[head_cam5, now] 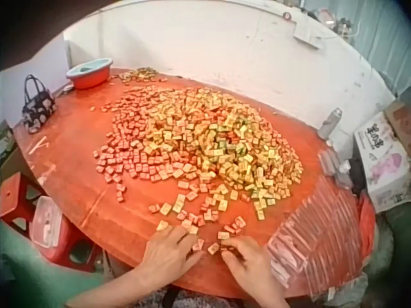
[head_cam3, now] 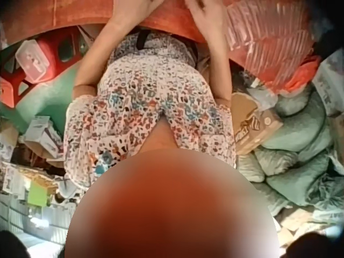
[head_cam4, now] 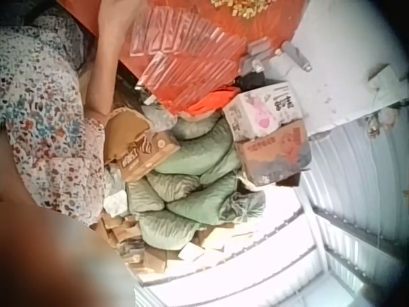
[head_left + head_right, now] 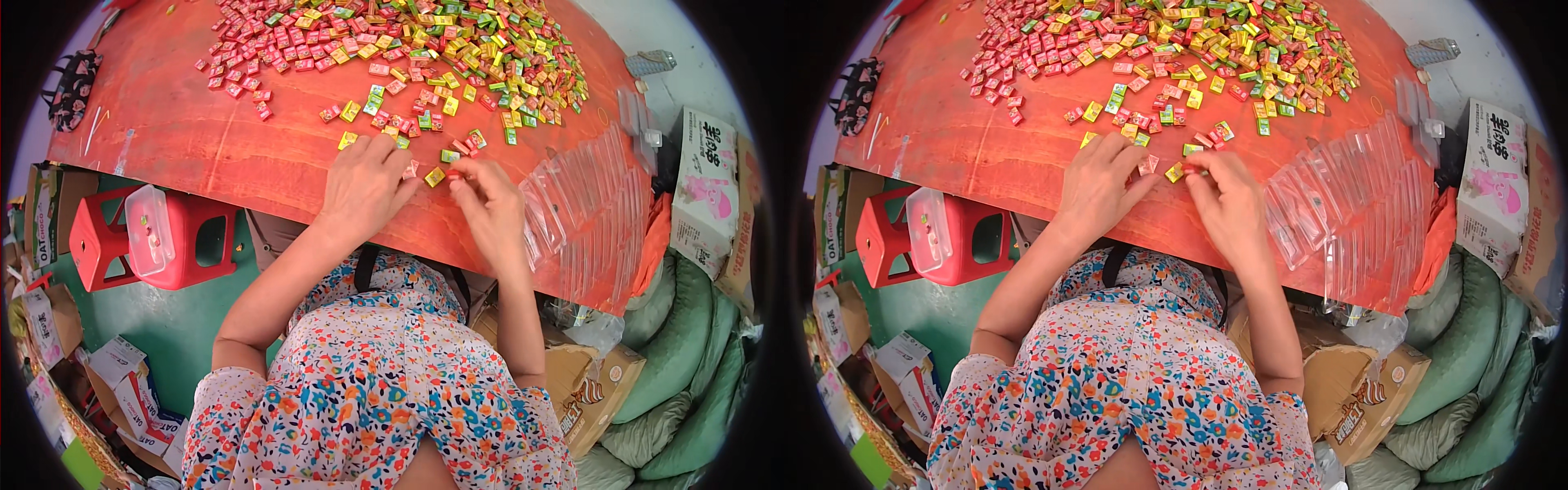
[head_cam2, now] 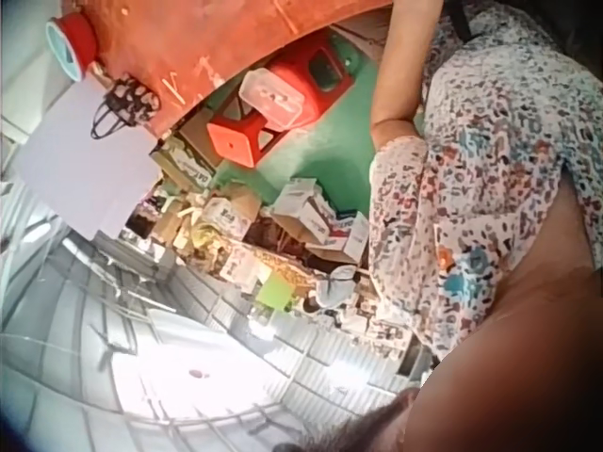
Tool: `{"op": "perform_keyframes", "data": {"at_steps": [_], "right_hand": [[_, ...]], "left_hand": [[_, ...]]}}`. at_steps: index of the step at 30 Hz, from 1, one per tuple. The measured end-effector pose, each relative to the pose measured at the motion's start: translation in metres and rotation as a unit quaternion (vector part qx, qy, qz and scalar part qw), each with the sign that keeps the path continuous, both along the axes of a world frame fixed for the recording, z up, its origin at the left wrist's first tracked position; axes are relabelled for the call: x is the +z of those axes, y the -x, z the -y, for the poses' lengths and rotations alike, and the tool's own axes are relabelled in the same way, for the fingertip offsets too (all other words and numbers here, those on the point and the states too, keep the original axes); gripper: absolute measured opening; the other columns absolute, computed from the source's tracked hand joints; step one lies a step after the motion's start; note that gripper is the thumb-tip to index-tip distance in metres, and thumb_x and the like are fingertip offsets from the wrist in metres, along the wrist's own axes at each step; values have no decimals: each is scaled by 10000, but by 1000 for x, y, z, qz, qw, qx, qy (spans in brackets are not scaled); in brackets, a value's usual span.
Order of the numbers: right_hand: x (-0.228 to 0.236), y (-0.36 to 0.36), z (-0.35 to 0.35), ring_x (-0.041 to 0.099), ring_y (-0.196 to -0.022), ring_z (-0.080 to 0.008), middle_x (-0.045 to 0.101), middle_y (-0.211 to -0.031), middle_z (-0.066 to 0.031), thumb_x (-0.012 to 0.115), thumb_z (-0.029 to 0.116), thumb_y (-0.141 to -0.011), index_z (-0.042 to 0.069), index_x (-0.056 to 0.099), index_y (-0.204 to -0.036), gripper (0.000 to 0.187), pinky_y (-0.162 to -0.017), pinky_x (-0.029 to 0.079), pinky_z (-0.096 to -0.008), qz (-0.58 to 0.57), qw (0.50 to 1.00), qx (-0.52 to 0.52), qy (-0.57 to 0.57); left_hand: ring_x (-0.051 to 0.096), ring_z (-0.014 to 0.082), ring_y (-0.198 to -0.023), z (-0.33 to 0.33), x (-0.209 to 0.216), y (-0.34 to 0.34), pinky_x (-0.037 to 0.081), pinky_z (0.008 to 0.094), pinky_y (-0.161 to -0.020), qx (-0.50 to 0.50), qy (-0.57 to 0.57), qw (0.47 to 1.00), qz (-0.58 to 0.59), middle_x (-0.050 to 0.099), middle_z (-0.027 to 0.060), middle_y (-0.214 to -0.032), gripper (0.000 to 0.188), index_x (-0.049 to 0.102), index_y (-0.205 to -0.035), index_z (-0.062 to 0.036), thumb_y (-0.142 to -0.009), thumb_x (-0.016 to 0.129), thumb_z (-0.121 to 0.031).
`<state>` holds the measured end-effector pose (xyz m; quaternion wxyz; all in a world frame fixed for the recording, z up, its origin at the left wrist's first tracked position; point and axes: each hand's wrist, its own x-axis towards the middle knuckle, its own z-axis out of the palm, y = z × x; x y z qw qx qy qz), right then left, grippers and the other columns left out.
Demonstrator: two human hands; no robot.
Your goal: Sorting small colorful items by color and placing them into clear plastic containers, then organizing them into a cardboard box.
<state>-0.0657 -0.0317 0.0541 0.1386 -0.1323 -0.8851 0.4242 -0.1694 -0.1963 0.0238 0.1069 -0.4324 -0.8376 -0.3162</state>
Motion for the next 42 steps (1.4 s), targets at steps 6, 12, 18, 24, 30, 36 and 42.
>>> {"op": "perform_keyframes", "data": {"at_steps": [6, 12, 18, 24, 30, 36, 42], "right_hand": [[-15, 4, 28, 656, -647, -94, 684, -806, -56, 646, 88, -907, -13, 634, -1034, 163, -568, 531, -230, 58, 983, -38, 173], [-37, 26, 40, 680, -691, -215, 670, -801, -130, 686, 87, -837, 5, 615, -930, 143, -605, 526, -330, 15, 994, -17, 109], [-35, 25, 37, 672, -724, -287, 667, -818, -145, 702, 140, -843, 15, 613, -927, 174, -633, 527, -373, 4, 999, -4, 40], [-9, 4, 11, 634, -881, -280, 635, -966, -97, 738, 203, -798, 51, 673, -967, 237, -711, 520, -386, -40, 973, -6, -228], [-19, 8, 15, 561, -932, -260, 560, -1006, -64, 767, 188, -724, 31, 699, -974, 304, -749, 461, -393, 1, 951, 2, -309], [-25, 5, 6, 550, -961, -265, 577, -1067, -70, 762, 175, -724, 31, 700, -1006, 323, -794, 426, -401, -34, 954, 26, -298], [-27, 5, 4, 546, -990, -272, 580, -1108, -80, 764, 174, -722, 28, 692, -1024, 343, -811, 425, -403, -38, 955, 36, -292]], "left_hand": [[591, 304, -803, 44, 10, 9, 499, 412, -687, 6, -12, 995, 98, 571, 99, -864, 247, 639, -923, -52, -735, 761, -157], [593, 317, -877, 42, -2, 9, 502, 419, -729, -12, 25, 994, 106, 576, 108, -882, 311, 652, -975, -50, -733, 773, -204], [584, 314, -907, 38, 1, 12, 505, 422, -733, -26, 13, 992, 124, 568, 105, -949, 398, 657, -1041, -59, -711, 789, -238], [562, 257, -914, 28, 9, 8, 460, 399, -764, -23, 28, 999, 14, 553, 69, -991, 429, 674, -1056, -96, -679, 800, -259], [543, 246, -863, -5, 10, 6, 430, 384, -746, -19, 45, 999, -10, 555, 56, -912, 244, 686, -912, -78, -759, 736, -262], [564, 244, -855, -26, 10, 4, 436, 390, -715, 23, 71, 997, -27, 561, 59, -864, 193, 664, -779, -75, -744, 729, -253], [600, 261, -806, -35, 4, 12, 466, 409, -682, 62, 134, 988, -50, 572, 74, -817, 167, 642, -754, -64, -717, 717, -208]]}}
